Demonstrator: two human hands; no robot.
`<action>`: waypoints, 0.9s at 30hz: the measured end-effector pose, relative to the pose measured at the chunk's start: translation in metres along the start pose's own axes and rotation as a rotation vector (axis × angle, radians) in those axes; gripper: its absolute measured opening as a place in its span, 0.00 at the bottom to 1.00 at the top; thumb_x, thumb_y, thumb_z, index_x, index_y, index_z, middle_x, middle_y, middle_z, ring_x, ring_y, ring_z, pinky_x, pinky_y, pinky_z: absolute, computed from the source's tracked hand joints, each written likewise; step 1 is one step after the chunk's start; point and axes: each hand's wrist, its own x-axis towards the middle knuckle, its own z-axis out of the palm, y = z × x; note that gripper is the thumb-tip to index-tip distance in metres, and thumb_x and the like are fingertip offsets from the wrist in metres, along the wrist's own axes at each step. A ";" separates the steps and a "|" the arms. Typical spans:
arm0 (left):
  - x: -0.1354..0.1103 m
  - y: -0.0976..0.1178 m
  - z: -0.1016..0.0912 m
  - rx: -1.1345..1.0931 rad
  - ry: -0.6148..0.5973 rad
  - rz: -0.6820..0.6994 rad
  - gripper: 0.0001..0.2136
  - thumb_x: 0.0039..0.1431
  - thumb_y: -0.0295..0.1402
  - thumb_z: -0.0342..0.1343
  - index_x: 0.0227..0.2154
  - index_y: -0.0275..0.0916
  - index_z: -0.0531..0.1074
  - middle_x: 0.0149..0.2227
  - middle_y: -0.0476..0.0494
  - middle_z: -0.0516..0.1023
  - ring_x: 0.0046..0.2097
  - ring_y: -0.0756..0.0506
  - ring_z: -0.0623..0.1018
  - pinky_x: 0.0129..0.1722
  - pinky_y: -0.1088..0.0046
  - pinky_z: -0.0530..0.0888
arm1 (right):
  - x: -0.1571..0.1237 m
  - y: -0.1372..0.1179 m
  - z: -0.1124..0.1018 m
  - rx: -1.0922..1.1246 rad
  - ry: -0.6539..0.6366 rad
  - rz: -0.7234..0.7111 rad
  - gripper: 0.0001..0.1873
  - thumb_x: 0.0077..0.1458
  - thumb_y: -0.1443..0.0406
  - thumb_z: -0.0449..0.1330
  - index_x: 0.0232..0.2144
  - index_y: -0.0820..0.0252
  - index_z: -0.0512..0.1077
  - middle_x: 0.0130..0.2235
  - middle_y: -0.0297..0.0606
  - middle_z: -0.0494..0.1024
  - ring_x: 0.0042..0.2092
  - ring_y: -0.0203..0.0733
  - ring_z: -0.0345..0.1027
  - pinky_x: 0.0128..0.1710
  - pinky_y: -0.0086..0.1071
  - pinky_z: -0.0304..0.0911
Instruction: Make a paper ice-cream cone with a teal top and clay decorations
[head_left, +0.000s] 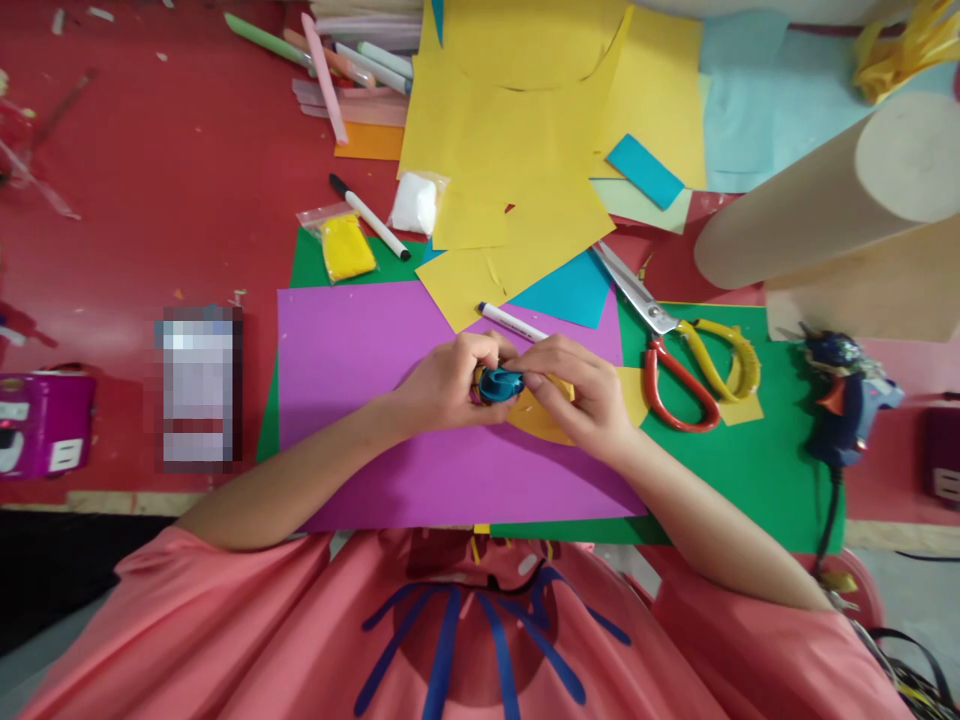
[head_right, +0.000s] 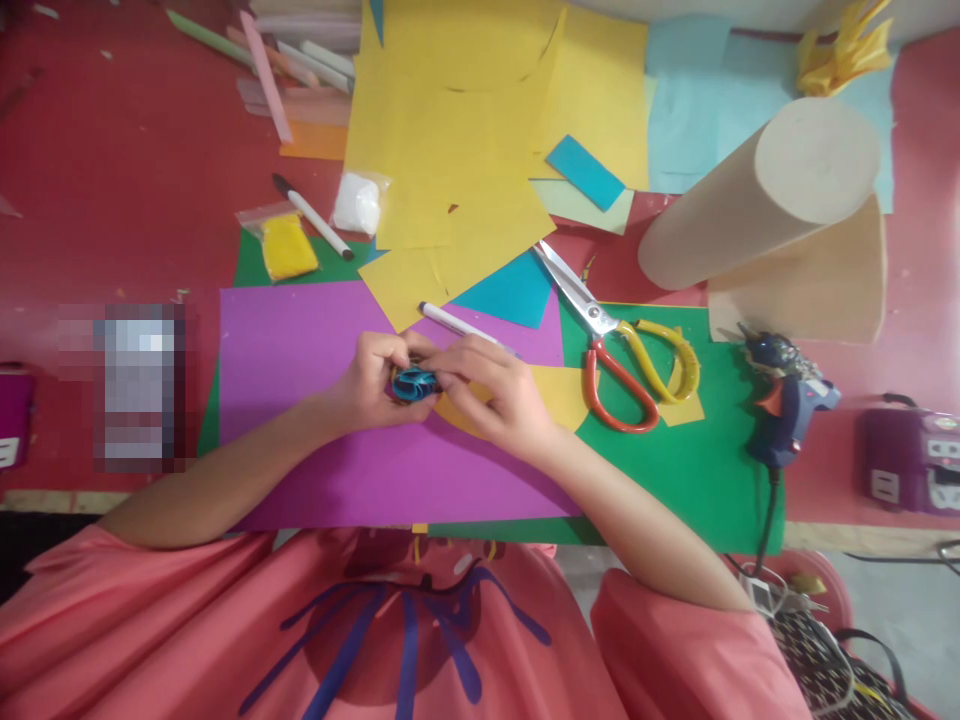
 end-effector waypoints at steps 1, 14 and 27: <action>0.001 0.002 0.000 -0.014 0.002 -0.008 0.20 0.53 0.31 0.62 0.41 0.46 0.55 0.41 0.46 0.76 0.38 0.49 0.79 0.34 0.72 0.74 | 0.000 0.000 0.000 0.003 0.001 -0.003 0.12 0.61 0.72 0.57 0.43 0.56 0.76 0.38 0.38 0.81 0.40 0.39 0.75 0.42 0.34 0.72; 0.012 0.007 -0.001 -0.087 -0.012 -0.009 0.25 0.49 0.49 0.67 0.44 0.44 0.66 0.36 0.47 0.75 0.36 0.48 0.77 0.34 0.72 0.73 | 0.002 0.002 0.012 0.378 0.147 0.409 0.09 0.54 0.60 0.67 0.29 0.60 0.76 0.29 0.33 0.78 0.29 0.32 0.71 0.28 0.27 0.68; 0.022 0.017 -0.004 -0.363 0.086 -0.324 0.21 0.54 0.54 0.59 0.40 0.46 0.64 0.37 0.50 0.71 0.32 0.51 0.73 0.29 0.75 0.71 | 0.003 -0.002 0.017 0.473 0.161 0.470 0.16 0.53 0.53 0.67 0.34 0.59 0.73 0.29 0.32 0.76 0.28 0.32 0.70 0.28 0.27 0.67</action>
